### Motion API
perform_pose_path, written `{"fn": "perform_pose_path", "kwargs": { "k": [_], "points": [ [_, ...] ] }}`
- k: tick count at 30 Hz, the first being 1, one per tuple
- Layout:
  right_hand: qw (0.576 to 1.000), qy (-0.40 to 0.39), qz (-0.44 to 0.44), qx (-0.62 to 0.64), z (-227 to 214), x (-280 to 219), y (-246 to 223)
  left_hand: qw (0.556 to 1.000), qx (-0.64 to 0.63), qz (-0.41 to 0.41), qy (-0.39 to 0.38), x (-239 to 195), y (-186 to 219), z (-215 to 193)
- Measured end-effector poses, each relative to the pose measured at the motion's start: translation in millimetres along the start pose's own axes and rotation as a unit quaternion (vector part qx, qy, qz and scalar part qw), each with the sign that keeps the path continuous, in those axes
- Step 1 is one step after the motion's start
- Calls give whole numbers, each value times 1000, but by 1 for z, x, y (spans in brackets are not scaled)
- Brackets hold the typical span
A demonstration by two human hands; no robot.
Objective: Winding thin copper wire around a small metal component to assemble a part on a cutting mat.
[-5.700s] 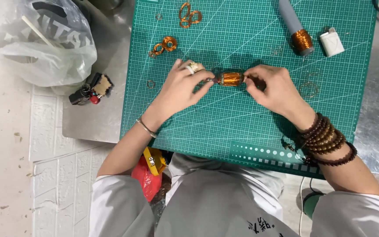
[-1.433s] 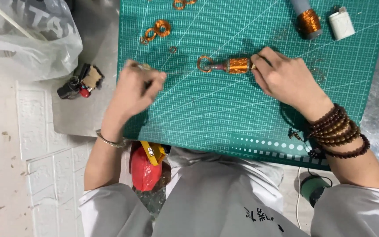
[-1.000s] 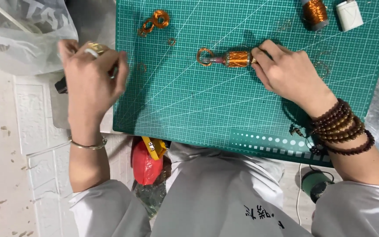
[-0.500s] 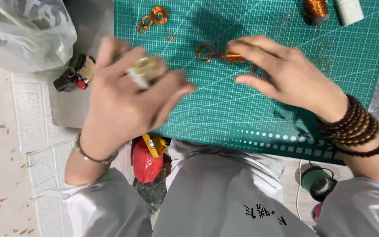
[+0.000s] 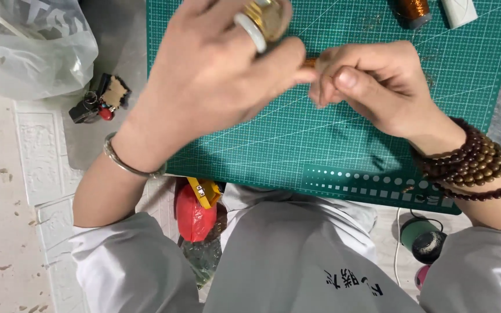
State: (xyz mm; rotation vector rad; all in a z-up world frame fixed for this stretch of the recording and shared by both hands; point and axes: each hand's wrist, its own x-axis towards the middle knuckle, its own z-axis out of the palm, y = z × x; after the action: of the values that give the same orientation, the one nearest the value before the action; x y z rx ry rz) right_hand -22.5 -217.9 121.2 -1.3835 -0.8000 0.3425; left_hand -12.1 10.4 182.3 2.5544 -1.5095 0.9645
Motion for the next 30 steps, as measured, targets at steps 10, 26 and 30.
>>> {"fn": "perform_pose_path", "kwargs": {
  "k": [10,26,30],
  "points": [
    [995,73,27,55,-18,-31,32,982,-155,-105,1,-47,-25,21],
    [977,188,94,-47,-54,-76,68,936,-288,-173,-107,-77,37,153],
    [971,196,126,-44,-54,-84,79,929,-306,-175,-109,-77,36,155]
  ]
}}
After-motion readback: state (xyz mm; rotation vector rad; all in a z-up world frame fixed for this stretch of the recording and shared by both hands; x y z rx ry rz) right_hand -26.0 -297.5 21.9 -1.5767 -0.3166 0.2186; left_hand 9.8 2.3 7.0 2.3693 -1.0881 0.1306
